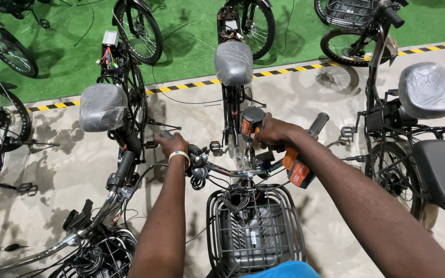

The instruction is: The person uses a cordless impact driver to tighten bolts on the handlebars of an electric bicycle. They then walk to another bicycle, retrieve a hammer from a basket, and use it to tap a component on the handlebar stem.

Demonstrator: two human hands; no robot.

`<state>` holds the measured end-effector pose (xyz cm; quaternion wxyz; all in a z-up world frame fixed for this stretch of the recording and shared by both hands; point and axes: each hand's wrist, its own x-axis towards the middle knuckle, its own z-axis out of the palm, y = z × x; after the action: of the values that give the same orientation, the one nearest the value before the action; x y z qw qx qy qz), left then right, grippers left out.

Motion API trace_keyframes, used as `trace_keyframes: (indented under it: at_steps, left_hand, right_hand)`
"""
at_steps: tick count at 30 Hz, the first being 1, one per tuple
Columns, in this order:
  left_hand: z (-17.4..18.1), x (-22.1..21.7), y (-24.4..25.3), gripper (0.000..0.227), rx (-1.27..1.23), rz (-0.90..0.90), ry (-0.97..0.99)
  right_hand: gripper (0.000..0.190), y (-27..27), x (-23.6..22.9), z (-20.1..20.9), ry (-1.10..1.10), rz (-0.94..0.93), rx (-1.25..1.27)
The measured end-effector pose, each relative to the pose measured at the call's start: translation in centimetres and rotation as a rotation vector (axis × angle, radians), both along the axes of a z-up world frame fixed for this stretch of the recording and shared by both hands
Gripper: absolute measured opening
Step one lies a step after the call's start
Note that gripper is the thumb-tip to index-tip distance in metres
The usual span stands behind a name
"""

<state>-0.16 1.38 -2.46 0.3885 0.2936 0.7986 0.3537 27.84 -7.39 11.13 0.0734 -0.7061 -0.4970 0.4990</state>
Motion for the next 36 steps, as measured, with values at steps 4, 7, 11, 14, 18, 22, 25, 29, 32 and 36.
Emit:
trace_keyframes:
  at_steps: [4, 7, 11, 14, 18, 22, 25, 29, 32, 36]
  left_hand:
    - [1.2, 0.5, -0.6, 0.054, 0.003, 0.022, 0.018]
    - [2.8, 1.0, -1.2, 0.053, -0.007, 0.020, 0.020]
    - [1.8, 0.7, -0.9, 0.055, -0.022, -0.003, 0.055]
    - [2.4, 1.1, -1.2, 0.055, -0.024, -0.019, 0.084]
    - [4.0, 1.9, -2.2, 0.054, -0.028, -0.030, 0.104]
    - [2.0, 2.0, -1.3, 0.055, -0.021, -0.028, 0.134]
    - [2.5, 2.4, -1.7, 0.054, 0.039, -0.018, 0.090]
    - [3.1, 2.8, -2.1, 0.054, 0.064, 0.008, 0.054]
    - [3.0, 2.7, -2.1, 0.054, 0.082, 0.014, 0.051]
    - [2.1, 2.5, -1.5, 0.054, 0.072, -0.017, 0.081]
  right_hand:
    - [0.095, 0.1, 0.6, -1.1, 0.043, -0.048, 0.005]
    - [0.092, 0.1, 0.8, -1.1, 0.085, -0.110, 0.009]
    - [0.086, 0.1, 0.7, -0.9, 0.062, -0.080, -0.002]
    - [0.086, 0.0, 0.6, -0.3, 0.044, -0.037, -0.025]
    - [0.087, 0.2, 1.2, -1.5, 0.063, -0.041, -0.036]
    - [0.085, -0.2, 1.7, -1.3, 0.065, -0.055, -0.023]
    - [0.082, 0.2, 2.8, -2.7, 0.083, -0.046, -0.021]
    - [0.080, -0.5, 2.5, -1.1, 0.104, -0.040, -0.015]
    - [0.075, -0.3, 2.2, -0.6, 0.099, -0.010, -0.012]
    - [0.068, 0.5, 2.7, -1.1, 0.168, -0.020, -0.021]
